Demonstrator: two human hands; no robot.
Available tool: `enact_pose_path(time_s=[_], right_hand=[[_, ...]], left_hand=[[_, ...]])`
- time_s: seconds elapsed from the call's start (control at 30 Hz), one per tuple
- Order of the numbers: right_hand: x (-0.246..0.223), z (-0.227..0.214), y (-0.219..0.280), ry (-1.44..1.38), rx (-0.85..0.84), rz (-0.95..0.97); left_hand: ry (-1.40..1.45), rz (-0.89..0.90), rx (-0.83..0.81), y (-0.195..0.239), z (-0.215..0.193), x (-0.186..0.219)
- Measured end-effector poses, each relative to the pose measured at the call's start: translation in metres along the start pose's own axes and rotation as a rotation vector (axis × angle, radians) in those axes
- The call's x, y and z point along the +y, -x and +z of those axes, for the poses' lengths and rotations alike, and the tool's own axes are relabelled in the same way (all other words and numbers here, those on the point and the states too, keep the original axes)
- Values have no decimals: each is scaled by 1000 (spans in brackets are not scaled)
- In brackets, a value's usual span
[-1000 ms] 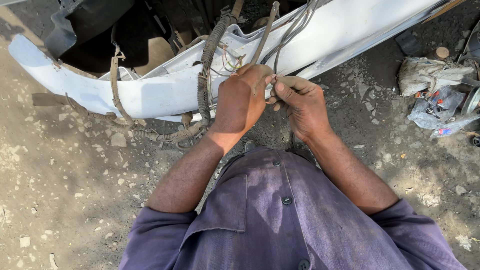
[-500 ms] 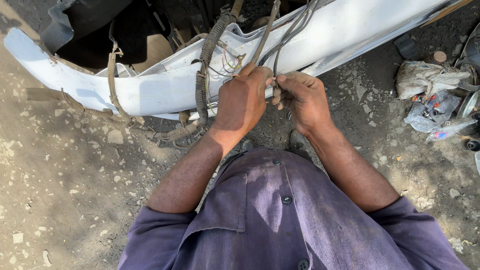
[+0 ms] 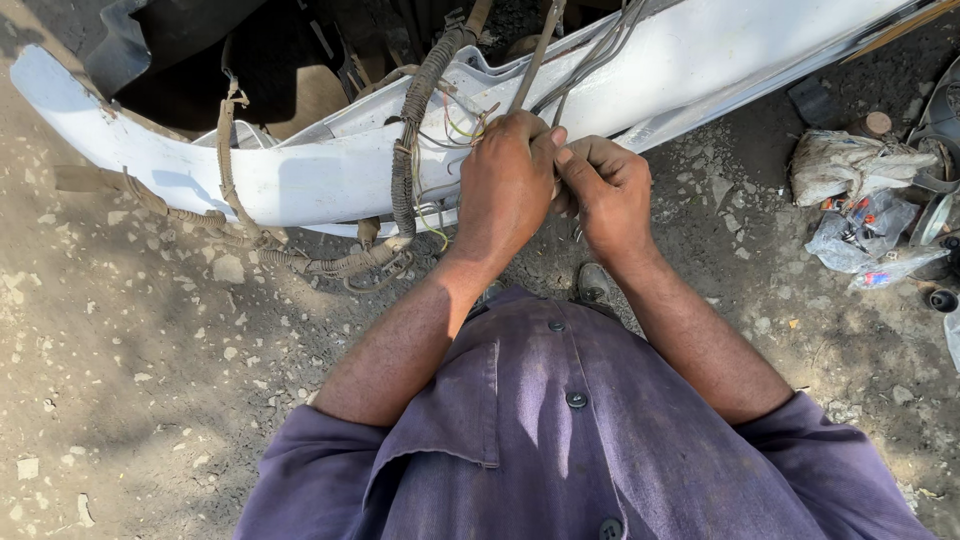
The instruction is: The person repairs vehicle wiring by stripping insulation from wires, twisting them together, and wrapping the connections with electrical tape. They use pliers to cut and strip the wires and handle the tape to secure the joints.
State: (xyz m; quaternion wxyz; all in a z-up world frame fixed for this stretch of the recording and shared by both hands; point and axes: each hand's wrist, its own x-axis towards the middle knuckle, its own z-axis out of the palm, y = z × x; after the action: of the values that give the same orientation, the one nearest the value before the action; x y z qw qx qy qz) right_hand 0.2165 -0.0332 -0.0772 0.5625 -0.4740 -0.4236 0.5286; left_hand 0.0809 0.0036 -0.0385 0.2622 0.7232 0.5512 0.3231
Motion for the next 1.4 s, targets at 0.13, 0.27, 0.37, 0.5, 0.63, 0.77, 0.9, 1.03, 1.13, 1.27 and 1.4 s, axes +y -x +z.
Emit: enact_pose_path(time_s=[0.13, 0.27, 0.37, 0.5, 0.63, 0.77, 0.9, 1.03, 1.13, 1.27, 1.4], right_hand=[[2, -6, -4, -427, -57, 337], [7, -15, -8, -743, -189, 542], [8, -17, -6, -627, -223, 416], [3, -9, 7, 341, 8, -294], [-6, -5, 16, 933, 163, -810], [-10, -8, 12, 1028, 118, -940], [-6, -13, 1, 1056, 62, -1018], [8, -15, -9, 902, -27, -754], [18, -12, -14, -197, -187, 93], [20, -11, -19, -716, -312, 503], [2, -11, -14, -371, -229, 290]], left_hand=[[71, 107, 65, 0, 4, -3], [142, 10, -17, 4, -1, -8], [122, 45, -24, 2, -4, -8], [85, 61, 44, 2, 1, -8], [64, 61, 81, 3, 7, -8], [58, 34, 60, 5, 7, -9], [70, 5, 25, 3, 2, -9], [141, 66, 28, 4, -2, -7], [449, -258, -149, 5, -4, -6], [285, -22, -46, 7, -2, -9], [204, 10, 0, 6, 0, -10]])
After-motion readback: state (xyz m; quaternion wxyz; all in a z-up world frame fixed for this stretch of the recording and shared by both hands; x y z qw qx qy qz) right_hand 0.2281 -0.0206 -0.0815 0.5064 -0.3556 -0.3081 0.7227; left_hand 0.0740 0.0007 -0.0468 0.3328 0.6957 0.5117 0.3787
